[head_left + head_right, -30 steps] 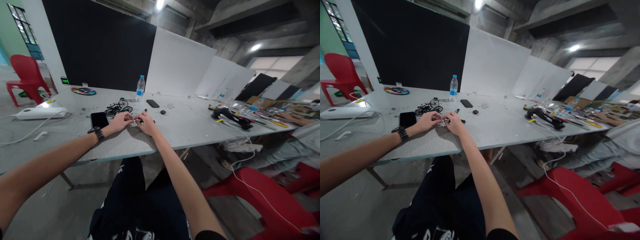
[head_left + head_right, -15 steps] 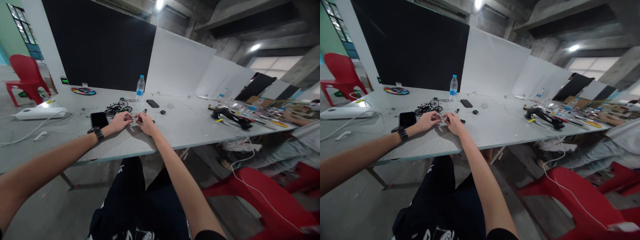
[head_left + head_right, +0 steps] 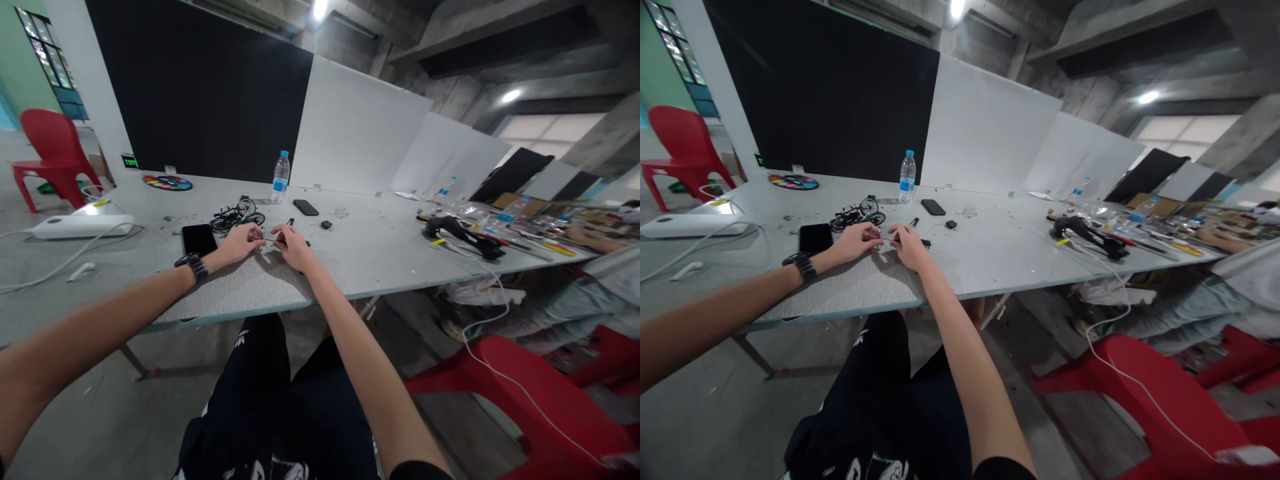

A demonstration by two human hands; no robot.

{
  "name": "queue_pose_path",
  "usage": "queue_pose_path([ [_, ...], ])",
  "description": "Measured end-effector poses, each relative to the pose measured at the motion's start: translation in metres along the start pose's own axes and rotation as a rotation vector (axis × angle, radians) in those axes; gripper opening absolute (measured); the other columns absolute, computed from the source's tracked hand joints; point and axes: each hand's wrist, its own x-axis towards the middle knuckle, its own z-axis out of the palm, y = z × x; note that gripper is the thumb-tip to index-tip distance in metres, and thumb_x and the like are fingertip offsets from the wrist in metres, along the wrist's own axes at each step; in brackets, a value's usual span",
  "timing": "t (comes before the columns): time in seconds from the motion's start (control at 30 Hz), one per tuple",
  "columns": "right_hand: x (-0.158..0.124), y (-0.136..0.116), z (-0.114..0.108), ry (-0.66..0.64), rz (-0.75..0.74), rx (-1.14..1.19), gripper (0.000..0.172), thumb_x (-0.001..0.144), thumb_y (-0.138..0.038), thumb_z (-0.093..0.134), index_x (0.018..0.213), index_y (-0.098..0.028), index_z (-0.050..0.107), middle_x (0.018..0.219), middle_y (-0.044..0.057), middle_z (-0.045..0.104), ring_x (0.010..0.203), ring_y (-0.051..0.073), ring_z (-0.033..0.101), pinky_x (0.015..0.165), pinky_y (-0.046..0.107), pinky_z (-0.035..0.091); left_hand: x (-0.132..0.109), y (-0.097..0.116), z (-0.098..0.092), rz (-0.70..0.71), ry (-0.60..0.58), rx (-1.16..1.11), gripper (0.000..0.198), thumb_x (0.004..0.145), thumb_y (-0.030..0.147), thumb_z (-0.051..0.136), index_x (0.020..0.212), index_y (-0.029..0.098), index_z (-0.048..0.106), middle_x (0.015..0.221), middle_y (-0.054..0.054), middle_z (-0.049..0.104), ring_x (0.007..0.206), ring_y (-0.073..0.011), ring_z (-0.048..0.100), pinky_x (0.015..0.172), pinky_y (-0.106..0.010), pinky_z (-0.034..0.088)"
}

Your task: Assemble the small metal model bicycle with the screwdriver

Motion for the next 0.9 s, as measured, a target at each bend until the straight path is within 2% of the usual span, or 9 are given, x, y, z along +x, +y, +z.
queue_pose_path([
  [0.13, -0.001, 0.001, -0.001, -0.03, 0.085, 0.053, 0.023, 0.109, -0.027, 0.039, 0.126, -0.02, 0.053, 0.088, 0.005, 0.07, 0.086, 0.023, 0.066, 0.08, 0.035, 0.049, 0.0, 0.0, 0.0, -0.011, -0.025, -0.011, 0.023, 0.087, 0.035, 0.078, 0.089, 0.022, 0.059, 0.082, -0.007, 0.078, 0.069, -0.0239, 0.074, 0.068, -0.036, 0.058],
  [0.2, -0.001, 0.0, -0.002, -0.018, 0.064, 0.055, 0.022, 0.11, -0.031, 0.04, 0.122, -0.021, 0.055, 0.092, 0.007, 0.07, 0.089, 0.023, 0.066, 0.081, 0.035, 0.05, 0.0, -0.001, 0.001, -0.001, -0.031, -0.011, 0.023, 0.087, 0.035, 0.077, 0.089, 0.021, 0.059, 0.083, -0.007, 0.078, 0.07, -0.0239, 0.075, 0.069, -0.036, 0.058],
  [0.33, 0.0, 0.0, -0.001, 0.034, -0.035, 0.03, 0.016, 0.101, -0.029, 0.056, 0.115, -0.02, 0.057, 0.115, 0.014, 0.067, 0.101, 0.024, 0.064, 0.087, 0.037, 0.051, 0.001, -0.004, 0.001, 0.024, -0.013, -0.026, 0.021, 0.087, 0.034, 0.076, 0.09, 0.021, 0.06, 0.085, -0.007, 0.079, 0.072, -0.0234, 0.075, 0.071, -0.036, 0.059],
  [0.43, 0.001, 0.003, 0.0, 0.005, 0.036, 0.076, 0.015, 0.103, -0.028, 0.051, 0.116, -0.021, 0.055, 0.098, 0.008, 0.069, 0.089, 0.022, 0.064, 0.08, 0.035, 0.049, 0.002, -0.009, 0.002, 0.018, -0.025, -0.042, 0.024, 0.087, 0.037, 0.078, 0.09, 0.021, 0.06, 0.083, -0.007, 0.078, 0.07, -0.0231, 0.074, 0.069, -0.036, 0.059],
  [0.53, 0.001, 0.002, 0.0, -0.03, 0.111, 0.139, 0.019, 0.109, -0.035, 0.04, 0.117, -0.023, 0.052, 0.077, 0.0, 0.064, 0.073, 0.02, 0.06, 0.073, 0.032, 0.045, 0.004, -0.013, 0.003, 0.0, -0.046, -0.077, 0.025, 0.086, 0.037, 0.078, 0.091, 0.021, 0.06, 0.083, -0.007, 0.078, 0.067, -0.0233, 0.074, 0.067, -0.036, 0.059],
  [0.63, 0.0, -0.001, -0.001, 0.008, 0.053, 0.131, 0.017, 0.105, -0.036, 0.049, 0.112, -0.022, 0.054, 0.08, 0.001, 0.062, 0.076, 0.02, 0.06, 0.075, 0.033, 0.045, 0.004, -0.014, 0.004, 0.023, -0.04, -0.056, 0.023, 0.085, 0.035, 0.077, 0.09, 0.021, 0.061, 0.083, -0.007, 0.079, 0.07, -0.0236, 0.075, 0.068, -0.036, 0.058],
  [0.73, 0.001, -0.002, -0.001, 0.046, -0.018, 0.113, 0.015, 0.095, -0.027, 0.057, 0.108, -0.021, 0.056, 0.089, 0.003, 0.06, 0.084, 0.021, 0.058, 0.079, 0.033, 0.046, 0.005, -0.015, 0.004, 0.048, -0.027, -0.025, 0.022, 0.084, 0.035, 0.078, 0.088, 0.021, 0.061, 0.081, -0.007, 0.078, 0.072, -0.0236, 0.075, 0.069, -0.035, 0.058],
  [0.9, 0.002, 0.005, 0.002, 0.014, 0.032, 0.168, 0.014, 0.097, -0.026, 0.052, 0.11, -0.021, 0.056, 0.086, 0.001, 0.059, 0.081, 0.02, 0.057, 0.077, 0.032, 0.045, 0.004, -0.013, 0.002, 0.021, -0.029, -0.064, 0.022, 0.086, 0.035, 0.077, 0.089, 0.021, 0.06, 0.079, -0.006, 0.077, 0.066, -0.0217, 0.073, 0.065, -0.034, 0.057],
])
